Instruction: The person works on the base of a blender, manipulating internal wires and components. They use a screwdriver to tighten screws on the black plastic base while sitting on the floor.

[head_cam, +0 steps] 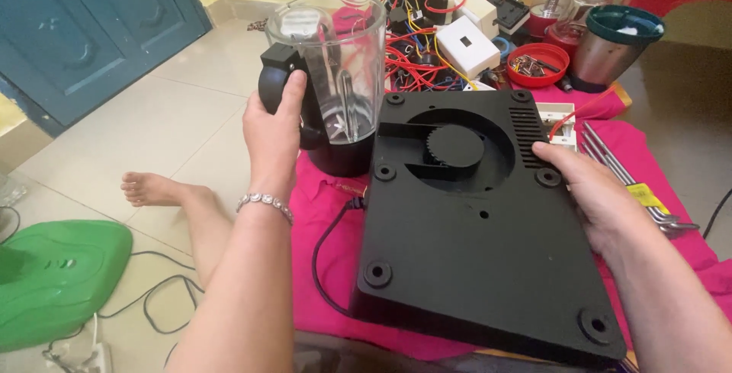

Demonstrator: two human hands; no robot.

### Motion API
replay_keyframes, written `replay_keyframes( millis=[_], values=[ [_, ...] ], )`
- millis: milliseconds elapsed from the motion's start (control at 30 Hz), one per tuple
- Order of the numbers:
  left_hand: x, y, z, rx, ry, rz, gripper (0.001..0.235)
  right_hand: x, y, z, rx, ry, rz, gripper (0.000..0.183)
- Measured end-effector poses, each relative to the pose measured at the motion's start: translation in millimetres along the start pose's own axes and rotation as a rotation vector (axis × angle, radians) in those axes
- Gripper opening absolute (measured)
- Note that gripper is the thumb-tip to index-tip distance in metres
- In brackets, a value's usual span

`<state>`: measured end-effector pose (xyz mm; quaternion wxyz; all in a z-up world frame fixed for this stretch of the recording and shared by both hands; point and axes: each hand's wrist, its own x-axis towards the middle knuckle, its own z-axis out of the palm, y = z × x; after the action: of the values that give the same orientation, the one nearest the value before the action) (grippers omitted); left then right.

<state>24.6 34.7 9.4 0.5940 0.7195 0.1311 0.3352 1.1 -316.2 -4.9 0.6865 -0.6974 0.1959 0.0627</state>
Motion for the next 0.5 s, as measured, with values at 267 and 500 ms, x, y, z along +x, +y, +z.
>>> replay_keyframes(
  millis=[267, 500],
  values=[
    [26, 20, -23, -0.082, -0.296, -0.203, 0.064, 18, -2, -2, -0.019, -0.024, 0.036, 0.037],
    [23, 18, -5, -0.256, -0.127, -0.235, 0.050, 3, -18, 15, -0.076, 0.069, 0.074, 0.041]
  ],
)
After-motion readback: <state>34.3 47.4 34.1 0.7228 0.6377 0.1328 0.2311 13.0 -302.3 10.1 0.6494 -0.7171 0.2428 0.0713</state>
